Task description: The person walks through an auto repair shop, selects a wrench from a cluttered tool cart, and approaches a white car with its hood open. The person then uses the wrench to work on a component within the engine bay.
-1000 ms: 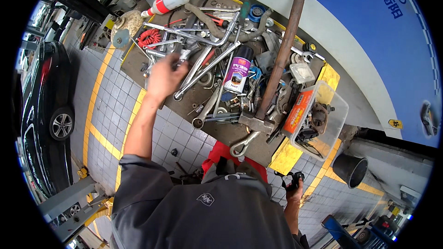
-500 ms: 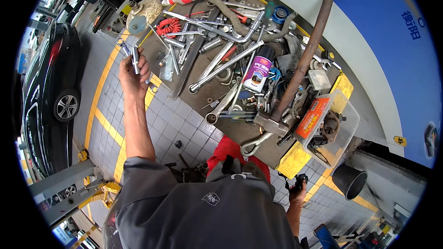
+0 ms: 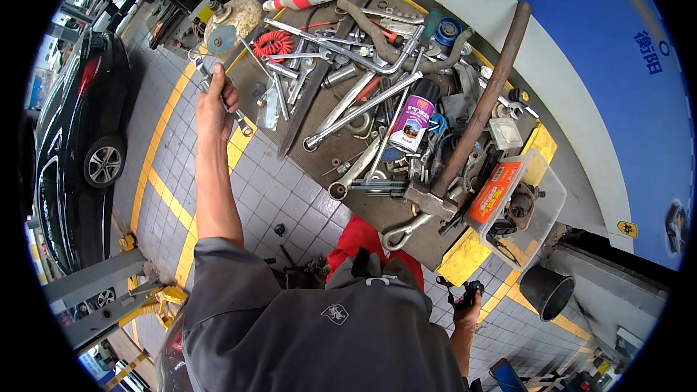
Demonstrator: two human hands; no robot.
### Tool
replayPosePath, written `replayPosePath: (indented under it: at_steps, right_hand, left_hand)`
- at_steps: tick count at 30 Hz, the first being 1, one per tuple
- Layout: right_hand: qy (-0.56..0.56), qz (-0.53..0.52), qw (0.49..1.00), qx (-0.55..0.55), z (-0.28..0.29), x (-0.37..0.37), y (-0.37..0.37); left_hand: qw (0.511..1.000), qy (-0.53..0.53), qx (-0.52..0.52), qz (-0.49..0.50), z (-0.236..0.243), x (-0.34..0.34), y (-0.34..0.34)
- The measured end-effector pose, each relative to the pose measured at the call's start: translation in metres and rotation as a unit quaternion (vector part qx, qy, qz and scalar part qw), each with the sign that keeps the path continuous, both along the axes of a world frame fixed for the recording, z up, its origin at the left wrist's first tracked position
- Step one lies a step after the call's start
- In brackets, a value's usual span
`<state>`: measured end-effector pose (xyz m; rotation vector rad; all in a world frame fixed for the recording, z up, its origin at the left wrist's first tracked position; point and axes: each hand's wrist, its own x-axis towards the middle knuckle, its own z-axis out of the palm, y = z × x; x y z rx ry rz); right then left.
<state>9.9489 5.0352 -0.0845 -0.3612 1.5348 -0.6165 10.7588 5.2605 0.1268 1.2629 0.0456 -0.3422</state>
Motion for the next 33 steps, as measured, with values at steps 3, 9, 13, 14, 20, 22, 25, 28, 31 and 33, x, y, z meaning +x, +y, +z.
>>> replayPosePath:
  at_steps: [3, 9, 13, 14, 20, 22, 25, 28, 31, 33]
  right_hand:
    - [-0.003, -0.005, 1.000, -0.005, -0.003, -0.004, 0.004]
    - [-0.004, -0.013, 1.000, -0.015, 0.002, 0.005, 0.012]
    - [-0.024, 0.004, 1.000, -0.008, 0.003, 0.004, 0.010]
    - [-0.022, 0.009, 1.000, -0.005, 0.001, 0.000, 0.010]
    - [-0.012, -0.011, 1.000, -0.006, -0.009, -0.014, 0.012]
    - [-0.017, -0.024, 1.000, -0.010, -0.001, -0.002, 0.014]
    - [-0.019, -0.035, 0.999, 0.002, -0.008, -0.012, 0.013]
    - [-0.017, -0.030, 0.999, -0.008, -0.010, -0.018, 0.017]
    - [-0.026, -0.028, 0.999, -0.007, -0.014, -0.024, 0.018]
    - [-0.032, -0.024, 0.999, -0.003, -0.012, -0.021, 0.020]
  left_hand:
    - [0.987, -0.052, 0.154, -0.012, 0.007, 0.003, -0.010]
    - [0.958, -0.099, 0.259, -0.074, 0.015, 0.006, -0.033]
    - [0.839, -0.305, 0.439, -0.101, 0.003, 0.021, -0.042]
    - [0.837, -0.289, 0.448, -0.120, 0.003, 0.022, -0.047]
    - [0.742, -0.321, 0.552, -0.203, 0.004, 0.031, -0.077]
    - [0.703, -0.337, 0.588, -0.217, 0.001, 0.034, -0.086]
    - [0.660, -0.365, 0.611, -0.240, 0.001, 0.037, -0.094]
    - [0.627, -0.393, 0.628, -0.243, 0.002, 0.039, -0.095]
    - [0.604, -0.393, 0.646, -0.254, 0.010, 0.037, -0.093]
    - [0.591, -0.409, 0.647, -0.253, 0.016, 0.035, -0.091]
